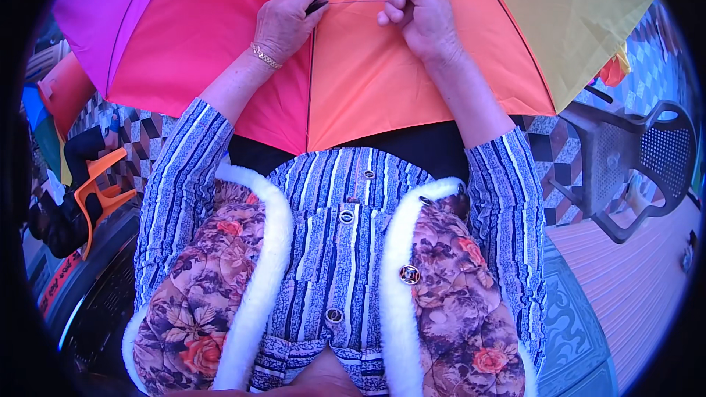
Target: The person attaches an umbrella canopy to its ribs by tying thread around each rib, trimming the thread with snips, and rotating the umbrella to repeat the process.
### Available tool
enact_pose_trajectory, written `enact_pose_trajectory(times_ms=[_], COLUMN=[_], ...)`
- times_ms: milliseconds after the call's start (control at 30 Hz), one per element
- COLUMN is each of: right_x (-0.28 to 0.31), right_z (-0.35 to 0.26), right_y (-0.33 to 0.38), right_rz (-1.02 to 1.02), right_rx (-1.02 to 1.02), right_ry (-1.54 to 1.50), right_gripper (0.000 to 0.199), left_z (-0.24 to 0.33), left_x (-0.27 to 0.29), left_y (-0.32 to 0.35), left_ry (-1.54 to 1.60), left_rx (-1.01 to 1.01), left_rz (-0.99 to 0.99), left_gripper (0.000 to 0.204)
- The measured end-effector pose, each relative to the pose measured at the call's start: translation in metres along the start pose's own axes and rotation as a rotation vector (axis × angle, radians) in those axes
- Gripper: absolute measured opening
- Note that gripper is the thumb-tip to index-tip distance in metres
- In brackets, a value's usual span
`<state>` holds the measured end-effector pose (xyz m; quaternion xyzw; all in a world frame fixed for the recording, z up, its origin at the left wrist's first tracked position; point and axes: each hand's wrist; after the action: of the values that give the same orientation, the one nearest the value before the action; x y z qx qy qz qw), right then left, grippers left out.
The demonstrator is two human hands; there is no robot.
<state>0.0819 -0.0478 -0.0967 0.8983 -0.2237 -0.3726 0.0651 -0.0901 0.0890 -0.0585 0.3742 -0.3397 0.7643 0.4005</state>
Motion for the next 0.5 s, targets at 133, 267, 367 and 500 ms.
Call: enact_pose_trajectory(times_ms=[133,267,367,500], right_x=[-0.007,-0.022,-0.021,-0.008], right_z=[-0.008,-0.015,-0.013,-0.009], right_y=[0.01,0.023,0.02,0.014], right_rz=[-0.021,-0.04,-0.043,-0.02], right_rx=[0.013,0.055,0.062,0.04], right_ry=[0.099,0.19,0.216,0.212], right_gripper=[0.016,0.016,0.017,0.017], left_z=[0.001,0.001,-0.009,-0.011], left_x=[-0.003,-0.006,-0.002,0.004], left_y=[-0.001,0.001,-0.003,-0.014], left_ry=[-0.105,-0.115,0.005,0.398], left_rx=[0.023,0.018,0.045,0.285], left_rz=[-0.042,-0.029,-0.029,-0.077], left_gripper=[0.017,0.018,0.018,0.015])
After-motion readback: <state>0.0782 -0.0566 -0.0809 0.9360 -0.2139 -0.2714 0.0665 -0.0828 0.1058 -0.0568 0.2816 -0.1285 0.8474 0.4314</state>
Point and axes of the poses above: each hand's wrist, its own y-axis away from the middle knuckle, its own x-axis out of the back of the hand, z = x × y, and after that the axes turned 12 degrees about y, right-handed
